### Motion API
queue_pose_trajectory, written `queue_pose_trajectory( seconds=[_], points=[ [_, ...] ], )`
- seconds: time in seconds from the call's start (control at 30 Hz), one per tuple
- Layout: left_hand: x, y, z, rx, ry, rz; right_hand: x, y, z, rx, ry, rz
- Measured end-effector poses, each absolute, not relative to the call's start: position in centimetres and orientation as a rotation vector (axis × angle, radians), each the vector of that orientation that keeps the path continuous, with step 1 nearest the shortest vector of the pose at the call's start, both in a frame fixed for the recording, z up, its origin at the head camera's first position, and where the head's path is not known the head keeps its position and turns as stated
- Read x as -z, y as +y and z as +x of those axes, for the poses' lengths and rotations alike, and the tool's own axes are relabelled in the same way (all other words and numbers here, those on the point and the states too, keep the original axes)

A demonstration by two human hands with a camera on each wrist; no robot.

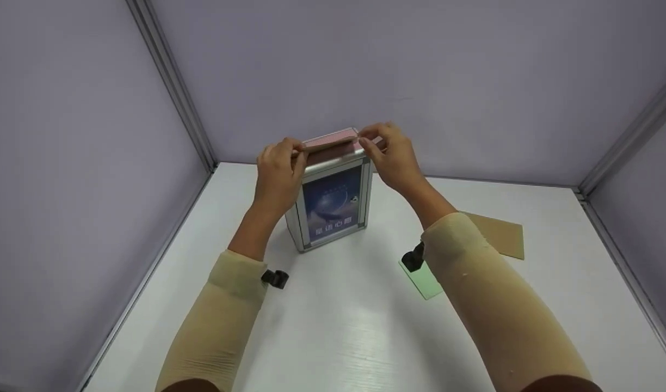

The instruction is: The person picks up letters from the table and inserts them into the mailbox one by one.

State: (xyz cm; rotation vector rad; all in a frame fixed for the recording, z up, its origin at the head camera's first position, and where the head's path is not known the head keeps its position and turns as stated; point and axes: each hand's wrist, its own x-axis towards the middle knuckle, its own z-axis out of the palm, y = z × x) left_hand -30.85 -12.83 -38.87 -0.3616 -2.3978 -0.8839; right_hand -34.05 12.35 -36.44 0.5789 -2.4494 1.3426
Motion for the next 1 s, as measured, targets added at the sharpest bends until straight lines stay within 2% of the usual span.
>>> queue_pose_trajectory(
  seconds=[0.57, 0.8, 1.0],
  points=[
    [39.3, -12.0, -30.4, 0.830, -2.459, -0.264, 37.9, 14.3, -33.8, -1.374, -2.678, 0.625],
    [39.3, -11.1, -29.8, 0.833, -2.363, -0.242, 39.0, 16.5, -33.5, -1.397, -2.685, 0.524],
    [40.3, -9.0, -27.9, 0.904, -2.161, -0.322, 41.1, 19.5, -33.0, -1.456, -2.686, 0.404]
  ],
)
